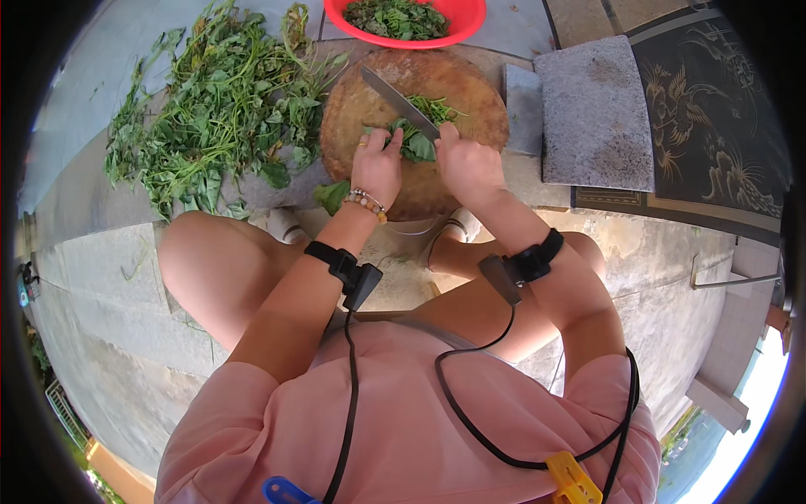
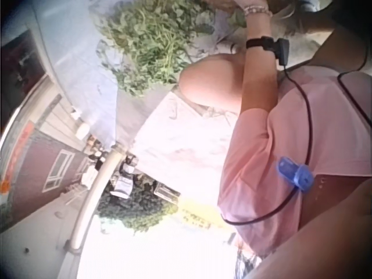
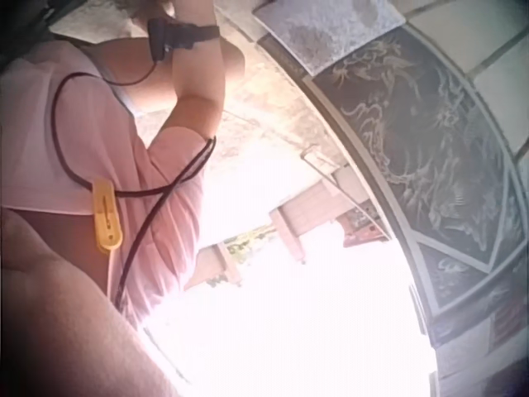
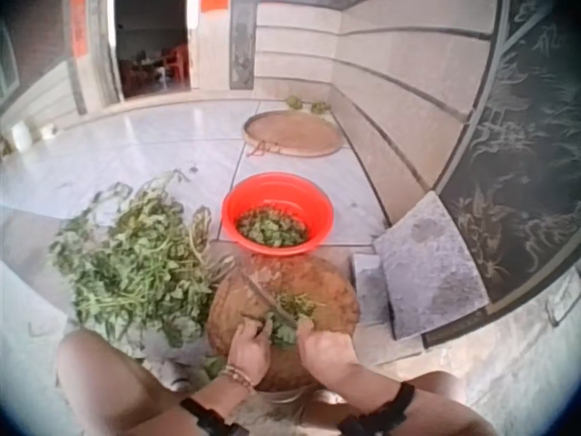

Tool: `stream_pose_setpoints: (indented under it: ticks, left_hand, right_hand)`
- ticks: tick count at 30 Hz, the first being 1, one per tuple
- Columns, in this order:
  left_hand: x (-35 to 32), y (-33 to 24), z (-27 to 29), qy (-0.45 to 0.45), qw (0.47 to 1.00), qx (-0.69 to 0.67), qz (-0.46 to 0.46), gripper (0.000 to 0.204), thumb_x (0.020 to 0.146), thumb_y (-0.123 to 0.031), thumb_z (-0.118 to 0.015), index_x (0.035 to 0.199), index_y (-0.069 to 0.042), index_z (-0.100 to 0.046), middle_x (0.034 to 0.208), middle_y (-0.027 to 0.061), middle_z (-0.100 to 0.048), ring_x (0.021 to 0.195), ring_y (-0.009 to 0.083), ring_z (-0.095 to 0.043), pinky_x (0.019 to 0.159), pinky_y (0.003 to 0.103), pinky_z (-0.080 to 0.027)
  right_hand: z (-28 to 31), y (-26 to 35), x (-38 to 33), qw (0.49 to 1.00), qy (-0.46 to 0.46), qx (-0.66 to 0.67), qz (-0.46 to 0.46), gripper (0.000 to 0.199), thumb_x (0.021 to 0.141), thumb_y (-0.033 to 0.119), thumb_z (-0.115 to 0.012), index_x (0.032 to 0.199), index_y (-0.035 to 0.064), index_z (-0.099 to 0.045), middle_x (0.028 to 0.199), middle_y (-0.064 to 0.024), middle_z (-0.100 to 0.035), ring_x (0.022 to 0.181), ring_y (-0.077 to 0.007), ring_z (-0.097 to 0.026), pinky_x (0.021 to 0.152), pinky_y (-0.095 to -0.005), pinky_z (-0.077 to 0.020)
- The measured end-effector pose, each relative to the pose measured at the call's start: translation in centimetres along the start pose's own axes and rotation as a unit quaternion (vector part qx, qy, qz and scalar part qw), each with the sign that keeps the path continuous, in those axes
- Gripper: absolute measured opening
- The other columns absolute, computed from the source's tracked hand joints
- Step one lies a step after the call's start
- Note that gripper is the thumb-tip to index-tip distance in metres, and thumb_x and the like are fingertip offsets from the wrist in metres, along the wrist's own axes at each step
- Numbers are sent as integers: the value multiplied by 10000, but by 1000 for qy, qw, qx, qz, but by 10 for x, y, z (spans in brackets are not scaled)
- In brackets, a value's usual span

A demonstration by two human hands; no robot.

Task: Chopping and sorting leafy green vegetables on a wooden cutting board.

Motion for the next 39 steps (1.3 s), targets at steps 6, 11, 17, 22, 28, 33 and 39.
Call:
stream_pose_setpoints:
  ticks: [6, 11, 17, 22, 28, 33, 39]
  left_hand:
    - [2, 5, 2, -24, 1000, -20, -3, 348, 685, -7, -587, 1032, 9, -606, 873, 130, -529, 840, 310, -505, 739, 374, -430]
    - [1, 13, 7, -44, 995, -73, 44, 274, 684, -10, -619, 957, -31, -618, 942, 133, -574, 881, 314, -528, 768, 383, -437]
    - [-1, 15, 5, -35, 994, -98, 14, 200, 657, -2, -644, 849, -48, -607, 882, 90, -602, 825, 301, -551, 759, 360, -446]
    - [-2, 10, 15, -63, 991, -119, 2, 194, 674, -4, -641, 863, -50, -639, 879, 85, -597, 810, 282, -559, 729, 370, -449]
    - [-4, 21, 18, -31, 997, -70, 18, 254, 675, -47, -652, 927, -74, -659, 829, 90, -550, 782, 288, -542, 701, 386, -450]
    - [-9, 29, 20, -25, 992, -63, 106, 136, 667, -68, -663, 798, -63, -626, 783, 98, -568, 757, 305, -558, 681, 390, -460]
    - [-9, 27, 19, -28, 996, -57, 58, 105, 665, -76, -667, 744, -57, -601, 777, 82, -582, 754, 300, -563, 684, 383, -463]
  right_hand:
    - [18, 6, 5, 1000, -27, -10, 3, 157, 856, 202, -518, 839, 65, -442, 611, -110, -598, 531, -277, -622, 455, -370, -504]
    - [-21, 7, 3, 997, 49, -57, 26, 95, 804, 105, -511, 839, 66, -432, 656, -110, -601, 534, -277, -627, 457, -365, -508]
    - [-41, 13, 17, 998, 26, -49, 33, 123, 782, 77, -505, 862, 66, -411, 670, -108, -604, 558, -280, -633, 474, -376, -512]
    - [-42, 9, 30, 999, 42, -1, 25, 101, 838, 131, -487, 858, 64, -414, 668, -135, -608, 573, -300, -631, 484, -390, -508]
    - [-30, -6, 25, 999, 15, 42, 17, 184, 885, 225, -470, 892, 47, -429, 636, -149, -609, 577, -325, -624, 489, -405, -503]
    - [-14, 12, -2, 998, 52, 33, -6, 175, 885, 214, -469, 907, 44, -433, 634, -143, -613, 565, -326, -623, 485, -410, -502]
    - [-35, 22, -3, 996, 88, -22, 24, 112, 827, 100, -481, 904, 50, -417, 655, -138, -617, 588, -313, -632, 506, -403, -510]
Point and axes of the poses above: each hand's wrist, its own x-axis towards the middle knuckle, its own z-axis out of the back of the hand, y = z × x, the point moved 6 cm from there along x, towards the middle knuckle
